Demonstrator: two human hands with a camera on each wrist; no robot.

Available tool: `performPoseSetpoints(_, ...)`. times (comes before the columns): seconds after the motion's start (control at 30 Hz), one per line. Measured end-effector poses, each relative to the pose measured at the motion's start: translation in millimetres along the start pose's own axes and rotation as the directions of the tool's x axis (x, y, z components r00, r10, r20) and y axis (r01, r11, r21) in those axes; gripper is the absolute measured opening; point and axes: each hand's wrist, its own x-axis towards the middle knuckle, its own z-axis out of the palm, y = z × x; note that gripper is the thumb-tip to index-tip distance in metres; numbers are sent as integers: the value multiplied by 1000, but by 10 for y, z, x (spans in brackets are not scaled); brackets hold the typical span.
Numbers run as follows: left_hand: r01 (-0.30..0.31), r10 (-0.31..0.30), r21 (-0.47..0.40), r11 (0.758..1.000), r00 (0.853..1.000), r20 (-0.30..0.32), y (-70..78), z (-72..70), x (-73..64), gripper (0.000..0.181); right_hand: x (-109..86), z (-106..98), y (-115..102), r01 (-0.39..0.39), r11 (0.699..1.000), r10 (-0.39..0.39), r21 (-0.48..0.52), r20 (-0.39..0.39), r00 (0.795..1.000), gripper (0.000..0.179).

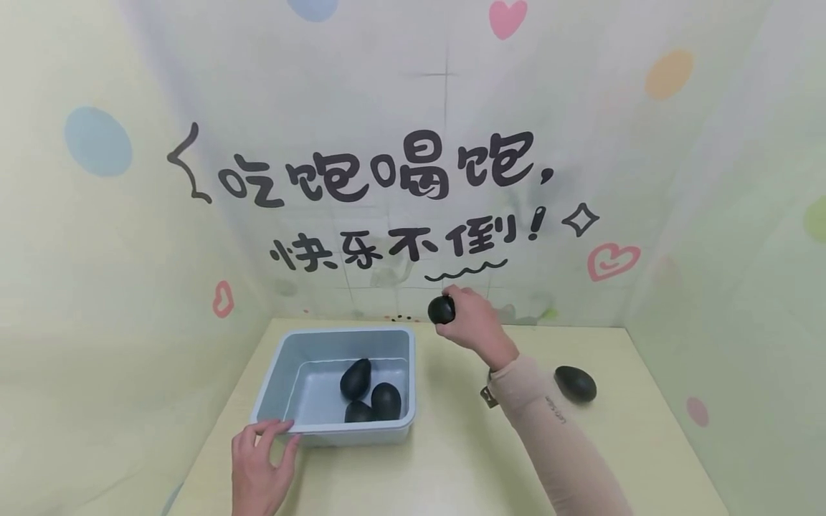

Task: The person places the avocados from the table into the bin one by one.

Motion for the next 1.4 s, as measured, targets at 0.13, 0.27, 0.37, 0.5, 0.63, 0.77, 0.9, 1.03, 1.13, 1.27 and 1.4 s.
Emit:
performPoseSetpoints(0.13, -1, 1, -2, 1000, 1000, -5, -7, 8, -13, 27, 2, 85, -20, 11, 1000, -11, 0, 15, 1000, 61)
performPoseSetpoints(0.27, -3, 3, -6, 1000, 1000, -10, -8, 13, -15, 27, 16, 147, -57, 34, 999, -34, 4, 19, 999, 61)
performPoseSetpoints(0.37, -9, 9, -13, 1000, 1000, -13, -8, 14, -6, 28, 26, 170, -100, 49, 999, -50, 14, 19, 999, 60)
performPoseSetpoints(0.5, -12, 12, -12, 1000, 1000, -14, -13, 17, -2, 28, 48, 233, -153, 67, 998, -67, 19, 26, 997, 59)
performPoseSetpoints(0.63, -14, 14, -6, 1000, 1000, -17, -14, 20, -5, 28, 63, 330, -199, 87, 996, -88, 36, 35, 995, 56)
performPoseSetpoints(0.77, -21, 21, 0, 1000, 1000, -19, -16, 15, -6, 28, 46, 405, -279, 91, 995, -95, 48, 73, 993, 54)
performPoseSetpoints(0.9, -34, 34, 0, 999, 999, -17, -22, 8, 1, 28, 45, 464, -340, 93, 995, -95, 30, 102, 990, 55)
performPoseSetpoints(1.03, -36, 36, 7, 999, 999, -10, -19, 1, 8, 28, 66, 524, -380, 96, 995, -97, 18, 110, 989, 56)
performPoseSetpoints(1.13, -31, 31, 14, 999, 999, -8, -19, -4, 7, 28, 92, 581, -409, 117, 993, -118, 21, 118, 986, 58)
performPoseSetpoints(1.27, -26, 26, 5, 1000, 1000, -12, -28, 1, 1, 28, 113, 665, -435, 158, 987, -160, 26, 147, 976, 61)
performPoseSetpoints(1.4, -33, 33, -3, 999, 999, -16, -40, 7, -5, 29, 115, 729, -448, 186, 982, -190, 38, 168, 967, 61)
